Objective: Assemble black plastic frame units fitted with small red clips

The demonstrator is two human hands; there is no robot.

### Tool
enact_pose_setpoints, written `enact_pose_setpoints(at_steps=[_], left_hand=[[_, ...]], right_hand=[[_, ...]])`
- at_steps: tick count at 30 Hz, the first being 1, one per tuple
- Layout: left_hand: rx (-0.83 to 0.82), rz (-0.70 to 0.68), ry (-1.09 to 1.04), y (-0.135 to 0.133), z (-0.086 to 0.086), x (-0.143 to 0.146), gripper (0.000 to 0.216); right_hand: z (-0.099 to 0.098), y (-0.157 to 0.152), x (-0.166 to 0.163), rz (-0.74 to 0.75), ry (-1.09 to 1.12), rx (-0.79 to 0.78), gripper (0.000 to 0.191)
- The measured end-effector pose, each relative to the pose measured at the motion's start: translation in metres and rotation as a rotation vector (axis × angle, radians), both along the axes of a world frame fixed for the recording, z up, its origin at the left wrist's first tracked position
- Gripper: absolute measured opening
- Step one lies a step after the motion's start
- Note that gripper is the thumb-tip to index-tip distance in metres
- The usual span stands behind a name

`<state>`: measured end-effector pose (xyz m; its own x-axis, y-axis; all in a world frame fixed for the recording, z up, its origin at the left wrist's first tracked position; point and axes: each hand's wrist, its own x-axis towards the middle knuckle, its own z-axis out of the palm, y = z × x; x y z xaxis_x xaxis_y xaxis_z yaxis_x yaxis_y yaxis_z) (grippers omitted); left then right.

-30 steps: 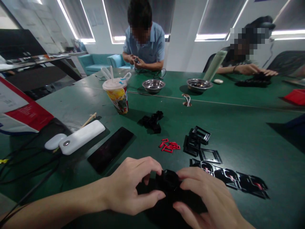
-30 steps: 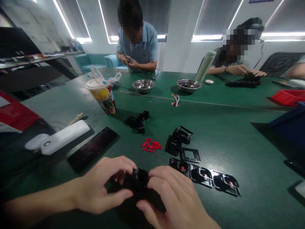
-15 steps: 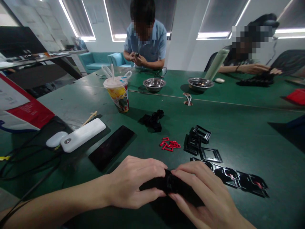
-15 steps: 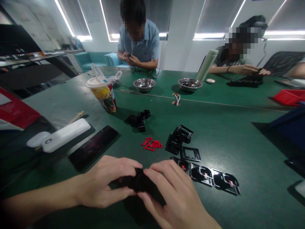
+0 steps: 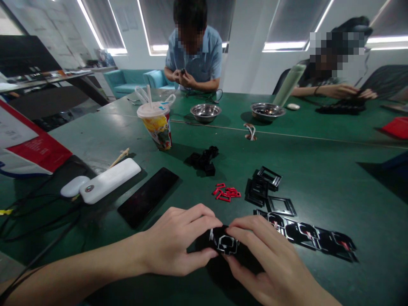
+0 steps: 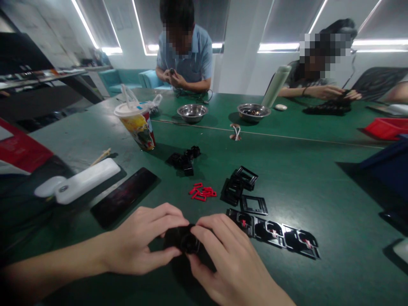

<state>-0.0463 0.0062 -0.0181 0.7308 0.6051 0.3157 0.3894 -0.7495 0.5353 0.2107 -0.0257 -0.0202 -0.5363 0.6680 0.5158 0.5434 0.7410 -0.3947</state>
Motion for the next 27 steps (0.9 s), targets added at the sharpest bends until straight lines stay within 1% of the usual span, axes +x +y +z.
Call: enact_pose_setpoints(at_steps=[8, 17, 21, 27], left_hand=[[0.02, 0.006, 0.073, 0.0005, -0.0005, -0.0007, 0.034], [-0.054, 0.021, 0.13, 0.0016, 0.0002, 0.0003, 0.031], [-0.078, 0.028, 0.179, 0.0011, 0.0009, 0.0005, 0.033], [-0.137, 0.045, 0.201, -0.0002, 0.0021, 0.0018, 0.034]], right_hand=[[-0.0026, -0.0017, 0.0007, 0.017, -0.024, -0.044, 0.025], [-0.0036, -0.0011, -0.0009, 0.021, -0.039, -0.108, 0.026], [-0.0047, -0.0002, -0.0023, 0.027, -0.028, -0.159, 0.023], [-0.0045, 0.0005, -0.0038, 0.029, -0.046, -0.115, 0.023]])
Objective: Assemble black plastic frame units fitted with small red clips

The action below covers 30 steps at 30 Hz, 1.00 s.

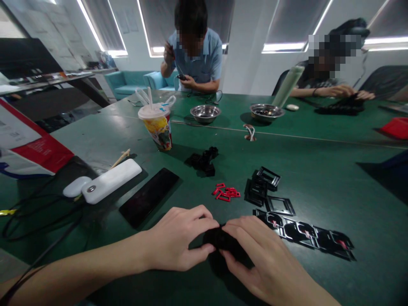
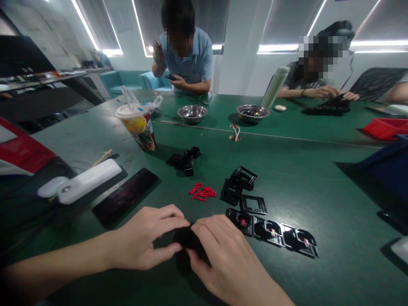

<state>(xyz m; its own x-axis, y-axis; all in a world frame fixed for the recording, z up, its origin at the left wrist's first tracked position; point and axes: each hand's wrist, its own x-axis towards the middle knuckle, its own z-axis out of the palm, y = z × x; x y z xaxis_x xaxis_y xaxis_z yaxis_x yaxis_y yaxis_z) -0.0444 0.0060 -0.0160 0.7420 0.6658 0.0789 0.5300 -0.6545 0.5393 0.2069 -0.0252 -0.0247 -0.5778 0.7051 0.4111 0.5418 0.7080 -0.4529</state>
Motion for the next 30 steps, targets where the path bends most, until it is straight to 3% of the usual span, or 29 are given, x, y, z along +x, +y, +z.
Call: enact_pose_setpoints(at_steps=[7, 15, 18, 30], left_hand=[[0.013, 0.001, 0.047, 0.0, 0.001, 0.001, 0.035], [0.032, -0.004, 0.028, 0.0, -0.002, 0.001, 0.033], [0.037, -0.013, 0.023, 0.001, -0.003, 0.002, 0.03], [0.084, -0.049, 0.018, 0.002, -0.003, 0.0, 0.034]], right_hand=[[0.001, 0.003, 0.0, -0.001, -0.06, -0.025, 0.024], [0.005, 0.004, 0.005, 0.04, -0.135, 0.055, 0.022], [0.011, 0.006, 0.007, 0.045, -0.109, 0.103, 0.028], [0.047, 0.037, 0.016, -0.086, -0.077, 0.378, 0.019]])
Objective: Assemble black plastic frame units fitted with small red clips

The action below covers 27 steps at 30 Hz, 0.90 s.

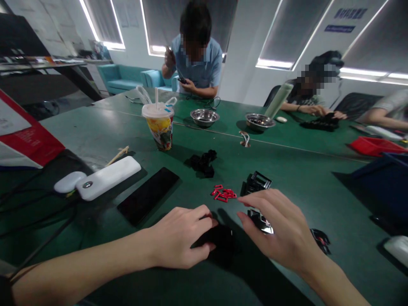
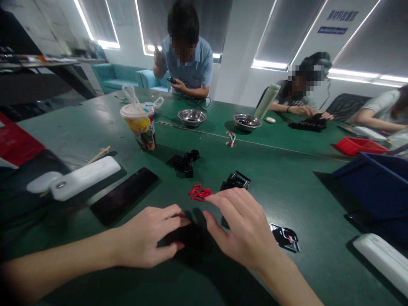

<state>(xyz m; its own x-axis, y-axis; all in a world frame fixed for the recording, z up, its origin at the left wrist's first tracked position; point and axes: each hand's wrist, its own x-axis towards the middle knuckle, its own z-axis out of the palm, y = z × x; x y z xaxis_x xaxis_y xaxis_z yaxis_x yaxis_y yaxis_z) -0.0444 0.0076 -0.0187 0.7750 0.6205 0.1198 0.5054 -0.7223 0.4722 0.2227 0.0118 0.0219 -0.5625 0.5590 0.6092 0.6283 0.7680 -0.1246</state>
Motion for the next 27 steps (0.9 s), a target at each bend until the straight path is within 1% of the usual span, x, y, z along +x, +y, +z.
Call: enact_pose_setpoints(at_steps=[3, 6, 12, 19, 27], left_hand=[[-0.017, -0.005, -0.009, 0.001, 0.0, 0.0, 0.038], [-0.025, 0.001, -0.016, 0.001, 0.001, 0.0, 0.04], [-0.036, 0.019, -0.005, 0.002, 0.003, -0.002, 0.042], [-0.046, 0.012, 0.004, 0.001, 0.002, -0.001, 0.033], [-0.026, 0.008, 0.002, 0.0, -0.001, 0.003, 0.031]], right_hand=[[0.007, 0.012, -0.001, -0.026, -0.022, 0.019, 0.016], [0.009, 0.026, -0.004, -0.041, -0.052, 0.026, 0.012], [-0.003, 0.048, -0.002, -0.113, -0.145, -0.018, 0.013], [-0.02, 0.05, 0.005, -0.154, -0.215, -0.094, 0.014], [-0.024, 0.05, 0.002, -0.201, -0.264, -0.187, 0.016]])
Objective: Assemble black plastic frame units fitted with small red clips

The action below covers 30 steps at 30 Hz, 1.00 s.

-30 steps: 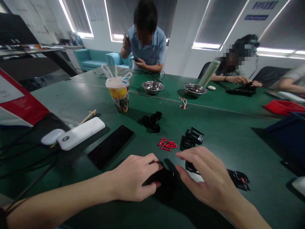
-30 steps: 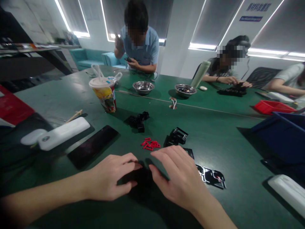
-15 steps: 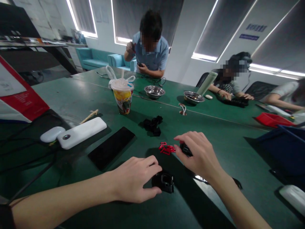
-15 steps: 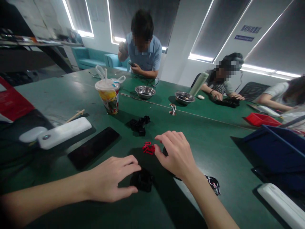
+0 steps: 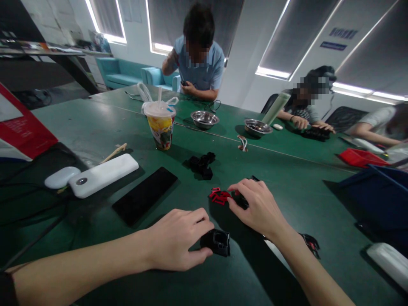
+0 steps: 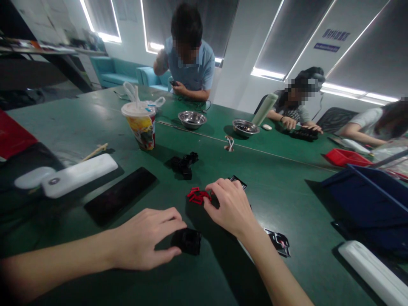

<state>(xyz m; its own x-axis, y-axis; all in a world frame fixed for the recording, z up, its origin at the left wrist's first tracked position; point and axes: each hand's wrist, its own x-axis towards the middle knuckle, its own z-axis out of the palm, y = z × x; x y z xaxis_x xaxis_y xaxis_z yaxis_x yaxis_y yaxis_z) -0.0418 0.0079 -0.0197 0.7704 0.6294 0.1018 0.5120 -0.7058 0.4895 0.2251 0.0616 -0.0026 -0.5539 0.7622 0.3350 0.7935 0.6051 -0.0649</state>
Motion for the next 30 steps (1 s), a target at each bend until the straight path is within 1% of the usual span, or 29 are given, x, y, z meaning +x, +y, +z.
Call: enact_pose_setpoints(at_steps=[9, 18, 30], left_hand=[[0.0, -0.002, 0.016, -0.0003, 0.0005, -0.0007, 0.033], [0.004, -0.009, 0.028, -0.0008, 0.0013, -0.0004, 0.034], [0.014, -0.014, 0.029, 0.0001, 0.0009, 0.0001, 0.032]], right_hand=[[-0.0048, 0.0012, -0.0009, -0.037, -0.061, -0.057, 0.016], [-0.0052, 0.0013, -0.0011, -0.036, -0.064, -0.068, 0.014], [-0.0068, 0.0009, 0.0003, -0.036, -0.029, -0.008, 0.009]])
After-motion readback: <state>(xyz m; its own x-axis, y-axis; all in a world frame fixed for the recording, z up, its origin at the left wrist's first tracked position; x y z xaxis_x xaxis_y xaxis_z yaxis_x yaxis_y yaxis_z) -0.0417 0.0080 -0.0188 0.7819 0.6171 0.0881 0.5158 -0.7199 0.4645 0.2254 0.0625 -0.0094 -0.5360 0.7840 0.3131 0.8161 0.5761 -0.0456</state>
